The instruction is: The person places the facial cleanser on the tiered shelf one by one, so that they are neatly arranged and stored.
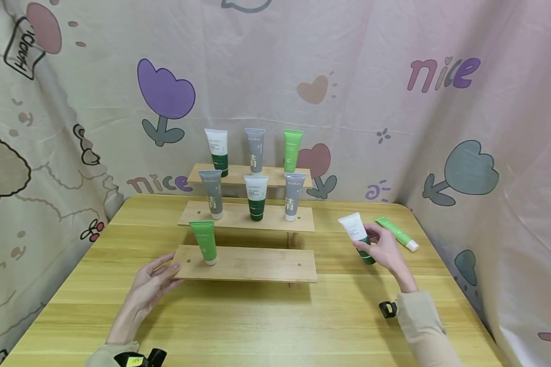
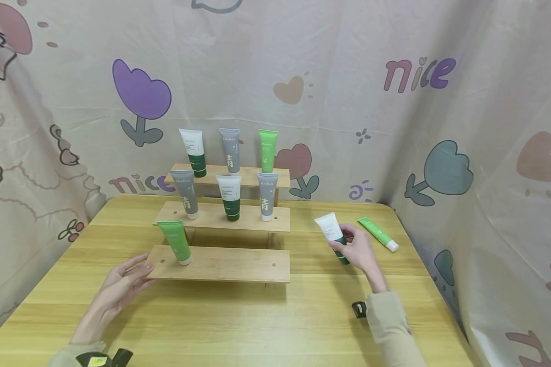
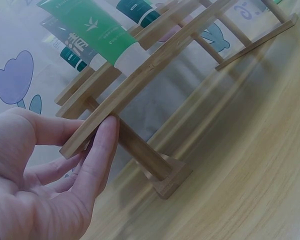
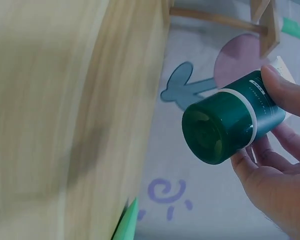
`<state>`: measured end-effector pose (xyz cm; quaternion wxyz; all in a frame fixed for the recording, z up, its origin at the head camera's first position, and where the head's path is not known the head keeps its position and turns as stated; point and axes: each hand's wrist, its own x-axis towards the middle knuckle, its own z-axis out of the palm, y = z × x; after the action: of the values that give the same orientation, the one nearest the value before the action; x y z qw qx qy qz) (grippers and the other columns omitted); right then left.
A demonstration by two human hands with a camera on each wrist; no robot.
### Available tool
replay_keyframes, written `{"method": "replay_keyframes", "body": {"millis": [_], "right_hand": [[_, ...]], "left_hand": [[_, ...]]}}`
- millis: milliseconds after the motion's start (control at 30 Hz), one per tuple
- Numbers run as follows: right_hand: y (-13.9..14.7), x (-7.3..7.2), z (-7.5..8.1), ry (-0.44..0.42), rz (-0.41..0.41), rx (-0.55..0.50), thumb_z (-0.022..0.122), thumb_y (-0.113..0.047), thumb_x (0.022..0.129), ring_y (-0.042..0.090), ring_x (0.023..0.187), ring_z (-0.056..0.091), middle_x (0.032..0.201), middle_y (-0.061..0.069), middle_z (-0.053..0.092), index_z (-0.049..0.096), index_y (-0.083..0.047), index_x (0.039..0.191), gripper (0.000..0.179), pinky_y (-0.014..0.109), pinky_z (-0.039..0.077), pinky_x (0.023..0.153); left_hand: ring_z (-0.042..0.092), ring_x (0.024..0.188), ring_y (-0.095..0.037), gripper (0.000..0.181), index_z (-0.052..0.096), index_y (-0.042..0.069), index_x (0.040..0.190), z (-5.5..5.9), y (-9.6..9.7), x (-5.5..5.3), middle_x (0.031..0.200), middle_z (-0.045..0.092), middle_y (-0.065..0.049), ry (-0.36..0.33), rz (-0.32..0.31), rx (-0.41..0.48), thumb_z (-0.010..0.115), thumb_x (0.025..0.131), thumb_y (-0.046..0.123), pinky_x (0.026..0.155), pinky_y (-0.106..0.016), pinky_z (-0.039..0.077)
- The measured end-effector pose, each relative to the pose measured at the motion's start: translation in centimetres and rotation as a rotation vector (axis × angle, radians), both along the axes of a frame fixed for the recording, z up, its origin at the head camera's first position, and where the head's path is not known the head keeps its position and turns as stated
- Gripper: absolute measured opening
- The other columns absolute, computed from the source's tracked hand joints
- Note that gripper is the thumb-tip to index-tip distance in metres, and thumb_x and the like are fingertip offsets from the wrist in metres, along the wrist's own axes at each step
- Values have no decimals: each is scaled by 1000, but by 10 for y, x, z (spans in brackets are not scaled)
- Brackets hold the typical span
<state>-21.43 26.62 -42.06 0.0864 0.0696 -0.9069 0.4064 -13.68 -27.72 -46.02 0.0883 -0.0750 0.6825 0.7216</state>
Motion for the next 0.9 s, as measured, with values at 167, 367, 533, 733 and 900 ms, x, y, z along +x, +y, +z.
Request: {"method": "replay_keyframes", "body": {"millis": [167, 367, 533, 733, 900], "right_hand": [[-11, 1, 4, -3, 22, -28, 80, -8, 86, 36, 106, 66, 113, 28, 68, 61, 11, 125, 47, 52, 59, 100], [-23, 1, 8, 15, 37, -55, 81, -7, 84, 34, 105, 66, 114, 27, 68, 62, 10, 124, 48, 38, 61, 97], [-34, 3, 12, 3, 48, -104, 82, -7, 83, 35, 107, 65, 116, 28, 67, 61, 11, 125, 50, 38, 61, 98], [-45, 4, 16, -10, 55, -151, 83, -8, 83, 31, 106, 65, 117, 26, 68, 62, 8, 125, 49, 32, 60, 98], [-52, 5, 18, 11, 71, -178, 84, -8, 81, 28, 101, 66, 112, 24, 69, 64, 7, 122, 48, 27, 60, 95]], "left_hand": [[68, 92, -3, 73, 11, -5, 159, -1, 0, 0, 112, 56, 7, -3, 1, -5, 56, 104, 12, 92, -20, 62], [68, 92, -3, 73, 11, -6, 159, -1, 0, 0, 112, 56, 7, -2, -1, -7, 56, 104, 12, 92, -20, 62], [68, 92, -3, 73, 11, -6, 158, -1, 0, 0, 112, 56, 6, 3, -1, -6, 56, 104, 12, 92, -20, 62], [68, 91, -3, 73, 12, -5, 159, -1, 0, 0, 111, 56, 7, 4, -1, 2, 56, 104, 13, 91, -20, 62], [68, 90, -3, 73, 11, -5, 159, -1, 0, 0, 111, 56, 7, 3, 0, 7, 57, 104, 12, 91, -20, 62]]}}
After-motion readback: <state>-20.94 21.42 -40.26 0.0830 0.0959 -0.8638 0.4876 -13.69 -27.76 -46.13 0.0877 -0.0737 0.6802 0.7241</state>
